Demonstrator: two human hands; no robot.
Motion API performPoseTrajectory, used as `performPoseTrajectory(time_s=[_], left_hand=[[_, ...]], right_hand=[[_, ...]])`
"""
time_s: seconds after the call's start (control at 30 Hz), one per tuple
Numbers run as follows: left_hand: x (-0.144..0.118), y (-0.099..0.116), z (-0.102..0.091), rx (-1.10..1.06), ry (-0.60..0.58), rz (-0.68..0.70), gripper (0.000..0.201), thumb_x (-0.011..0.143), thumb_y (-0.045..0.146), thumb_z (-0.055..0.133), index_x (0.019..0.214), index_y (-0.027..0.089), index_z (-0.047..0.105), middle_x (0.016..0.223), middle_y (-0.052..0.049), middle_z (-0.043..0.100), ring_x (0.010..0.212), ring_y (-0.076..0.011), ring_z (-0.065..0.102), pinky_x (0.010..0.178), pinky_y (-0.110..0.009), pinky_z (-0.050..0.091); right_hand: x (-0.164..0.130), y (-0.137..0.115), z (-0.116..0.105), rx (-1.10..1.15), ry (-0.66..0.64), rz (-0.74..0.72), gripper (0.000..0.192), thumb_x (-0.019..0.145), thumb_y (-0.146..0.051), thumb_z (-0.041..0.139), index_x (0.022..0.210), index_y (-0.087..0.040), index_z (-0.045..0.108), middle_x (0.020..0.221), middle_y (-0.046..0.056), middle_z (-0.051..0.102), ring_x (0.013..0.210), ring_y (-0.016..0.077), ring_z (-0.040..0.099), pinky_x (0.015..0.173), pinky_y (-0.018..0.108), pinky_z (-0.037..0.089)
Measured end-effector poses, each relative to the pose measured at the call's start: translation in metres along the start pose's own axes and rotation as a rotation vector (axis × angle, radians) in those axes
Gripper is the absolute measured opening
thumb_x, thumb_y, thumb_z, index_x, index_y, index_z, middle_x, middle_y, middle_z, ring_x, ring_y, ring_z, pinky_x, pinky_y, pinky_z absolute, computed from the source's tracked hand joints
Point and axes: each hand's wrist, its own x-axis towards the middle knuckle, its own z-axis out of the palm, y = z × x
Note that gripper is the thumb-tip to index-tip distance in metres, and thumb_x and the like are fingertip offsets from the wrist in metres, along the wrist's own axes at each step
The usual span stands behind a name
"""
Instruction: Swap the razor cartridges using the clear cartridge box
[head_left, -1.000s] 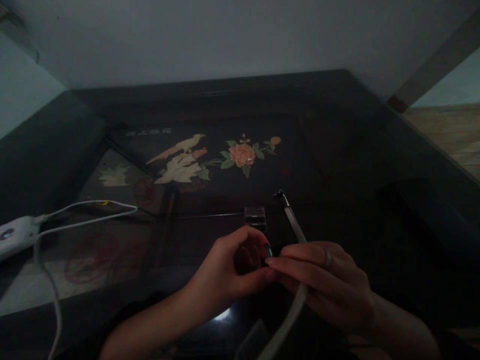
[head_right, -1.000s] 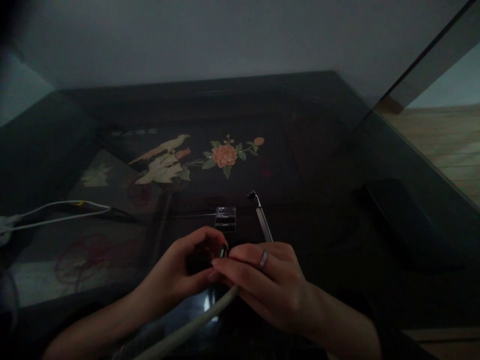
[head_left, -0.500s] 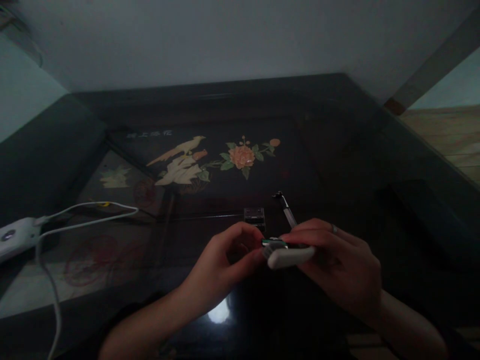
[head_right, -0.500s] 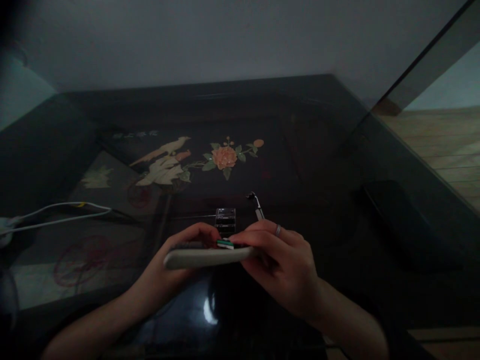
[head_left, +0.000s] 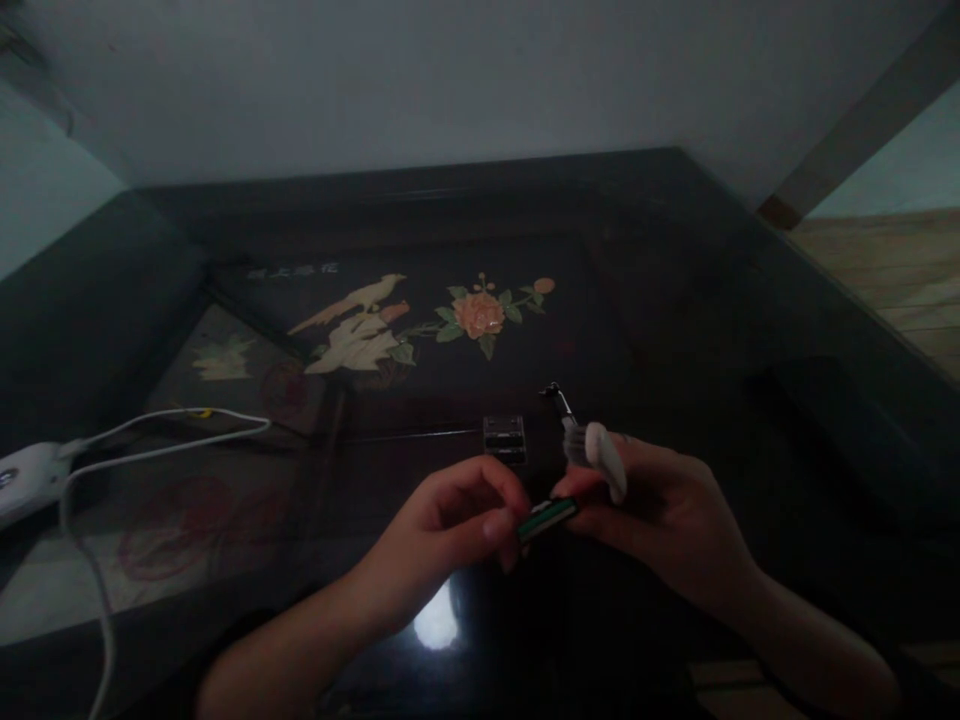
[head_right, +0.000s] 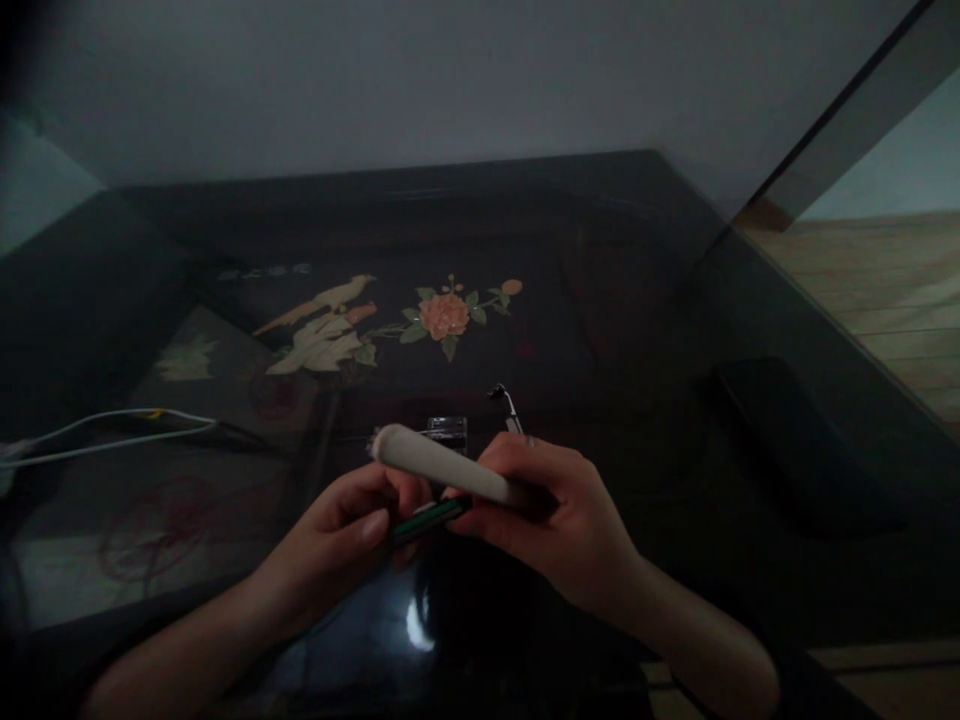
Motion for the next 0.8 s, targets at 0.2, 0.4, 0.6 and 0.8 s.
performPoseTrajectory(time_s=[0.2, 0.4, 0.6, 0.8], left_hand=[[0.001, -0.008, 0.001, -0.078, -0.069, -0.010, 0.032, 0.075, 0.040, 0.079, 0.092, 0.015, 0.068, 0.081, -0.002, 0.061, 0.066, -0.0091, 0.053, 0.059, -0.018, 0.043], [0.000, -0.009, 0.003, -0.098, -0.081, -0.093, 0.041, 0.079, 0.052, 0.070, 0.081, 0.011, 0.067, 0.065, -0.002, 0.060, 0.059, -0.0107, 0.052, 0.058, -0.021, 0.040], [-0.003, -0.007, 0.007, -0.179, -0.148, -0.311, 0.043, 0.079, 0.052, 0.069, 0.064, 0.012, 0.060, 0.051, 0.003, 0.046, 0.047, -0.0077, 0.039, 0.050, -0.022, 0.031], [-0.002, -0.010, 0.011, -0.265, -0.181, -0.319, 0.040, 0.080, 0.051, 0.069, 0.068, 0.013, 0.060, 0.051, 0.005, 0.043, 0.047, -0.0080, 0.037, 0.053, -0.023, 0.033]], right_hand=[[0.000, 0.003, 0.003, 0.107, -0.023, -0.047, 0.010, 0.080, -0.028, 0.076, 0.075, -0.020, 0.072, 0.071, -0.001, 0.069, 0.062, 0.0115, 0.063, 0.055, 0.020, 0.049], [0.002, 0.009, 0.003, 0.155, -0.040, -0.068, 0.012, 0.079, -0.028, 0.076, 0.074, -0.018, 0.072, 0.070, -0.001, 0.065, 0.062, 0.0107, 0.061, 0.055, 0.020, 0.048], [0.003, 0.015, 0.004, 0.186, -0.122, -0.130, 0.013, 0.081, -0.027, 0.075, 0.074, -0.016, 0.070, 0.070, 0.001, 0.065, 0.062, 0.0106, 0.059, 0.055, 0.020, 0.048], [0.003, 0.017, 0.006, 0.197, -0.189, -0.146, 0.018, 0.086, -0.030, 0.070, 0.078, -0.015, 0.072, 0.070, 0.002, 0.064, 0.060, 0.0105, 0.058, 0.053, 0.021, 0.046]])
